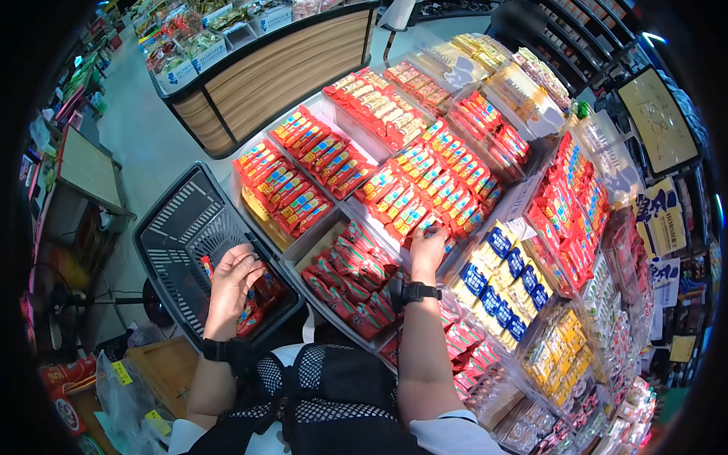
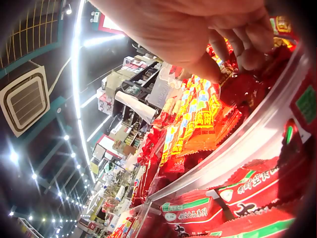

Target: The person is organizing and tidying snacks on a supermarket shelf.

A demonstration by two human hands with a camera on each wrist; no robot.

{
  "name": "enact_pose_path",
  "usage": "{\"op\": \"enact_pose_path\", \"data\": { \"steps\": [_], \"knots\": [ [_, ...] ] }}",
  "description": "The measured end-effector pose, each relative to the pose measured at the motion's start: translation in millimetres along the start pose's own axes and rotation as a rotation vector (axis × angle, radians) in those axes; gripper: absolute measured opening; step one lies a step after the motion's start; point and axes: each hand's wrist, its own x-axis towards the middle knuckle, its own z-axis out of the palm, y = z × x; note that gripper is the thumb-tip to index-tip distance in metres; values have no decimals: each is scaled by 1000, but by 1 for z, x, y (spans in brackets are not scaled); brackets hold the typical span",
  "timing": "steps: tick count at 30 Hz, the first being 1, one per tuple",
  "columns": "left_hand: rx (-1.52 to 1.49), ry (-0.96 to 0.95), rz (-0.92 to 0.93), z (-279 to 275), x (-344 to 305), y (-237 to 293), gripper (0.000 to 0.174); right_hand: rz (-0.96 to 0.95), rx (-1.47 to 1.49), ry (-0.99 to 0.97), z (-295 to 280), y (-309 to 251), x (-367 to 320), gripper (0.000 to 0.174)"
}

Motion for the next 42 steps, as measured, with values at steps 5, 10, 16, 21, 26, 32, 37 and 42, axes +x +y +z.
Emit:
{"op": "enact_pose_path", "data": {
  "steps": [5, 10, 16, 21, 26, 32, 37, 42],
  "knots": [
    [53, 26, 28, -10, 5, 9, 28, -46, 33, 13, 9, 13, 12, 38],
    [99, 265, 143, -66, 21, 32, 27, -159, 56, 49, 28, 61, 38, 37],
    [499, 487, 92, -186, 50, -3, 35, -274, 2, 45, 5, 48, 29, 32],
    [1271, 523, -261, -229, 65, -52, 69, -337, 93, -131, -17, -7, -16, 25],
    [1370, 576, -388, -210, 85, -61, 61, -520, 171, -333, -25, -63, -76, 14],
    [1312, 589, -543, -239, 111, -90, 51, -537, 203, -535, -18, -90, -114, 17],
    [1263, 579, -66, -251, 108, -77, 39, -547, 294, -674, -3, -100, -129, 13],
    [498, 248, 134, -169, 67, -12, 27, -606, 404, -760, 10, -116, -161, 14]
  ]
}}
